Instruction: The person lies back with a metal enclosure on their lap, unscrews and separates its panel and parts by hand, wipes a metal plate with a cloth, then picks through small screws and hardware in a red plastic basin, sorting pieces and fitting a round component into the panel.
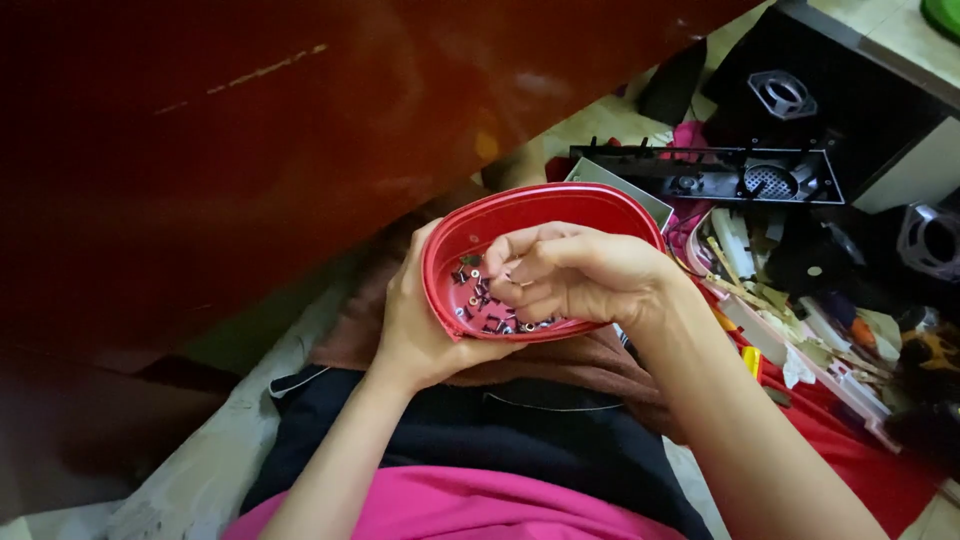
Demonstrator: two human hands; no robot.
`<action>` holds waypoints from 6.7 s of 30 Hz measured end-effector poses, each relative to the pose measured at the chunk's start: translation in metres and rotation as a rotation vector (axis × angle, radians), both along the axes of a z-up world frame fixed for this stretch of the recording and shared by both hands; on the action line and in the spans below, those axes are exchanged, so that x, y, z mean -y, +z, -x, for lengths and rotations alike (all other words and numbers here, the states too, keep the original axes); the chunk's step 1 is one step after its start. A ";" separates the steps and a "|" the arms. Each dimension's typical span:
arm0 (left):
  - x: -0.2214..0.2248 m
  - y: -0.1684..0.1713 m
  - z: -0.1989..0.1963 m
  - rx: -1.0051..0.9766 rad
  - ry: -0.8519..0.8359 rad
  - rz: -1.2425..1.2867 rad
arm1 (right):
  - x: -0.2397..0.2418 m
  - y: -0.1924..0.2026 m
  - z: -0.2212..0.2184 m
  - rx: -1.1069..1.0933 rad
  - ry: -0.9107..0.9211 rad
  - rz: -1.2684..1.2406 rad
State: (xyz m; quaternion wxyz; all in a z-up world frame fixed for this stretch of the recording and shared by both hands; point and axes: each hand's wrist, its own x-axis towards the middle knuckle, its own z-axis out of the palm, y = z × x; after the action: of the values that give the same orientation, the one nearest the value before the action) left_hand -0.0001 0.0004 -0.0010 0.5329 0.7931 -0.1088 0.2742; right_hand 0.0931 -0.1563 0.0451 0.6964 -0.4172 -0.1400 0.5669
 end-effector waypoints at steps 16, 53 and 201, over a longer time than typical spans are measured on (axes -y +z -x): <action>0.042 0.031 -0.032 0.075 -0.122 0.018 | 0.125 0.015 -0.004 0.406 -0.691 0.663; 0.318 -0.135 -0.038 -0.376 -0.931 -0.748 | 0.219 -0.076 0.062 0.214 -1.342 0.524; 0.111 0.001 -0.009 -1.126 -0.180 1.322 | 0.067 -0.046 0.094 1.626 -1.098 0.667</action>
State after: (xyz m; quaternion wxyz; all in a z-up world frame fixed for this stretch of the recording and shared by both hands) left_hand 0.0094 -0.1110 0.0000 0.8781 0.3272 0.2899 -0.1948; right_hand -0.0011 -0.2229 -0.0013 0.4032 -0.8520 -0.1944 -0.2715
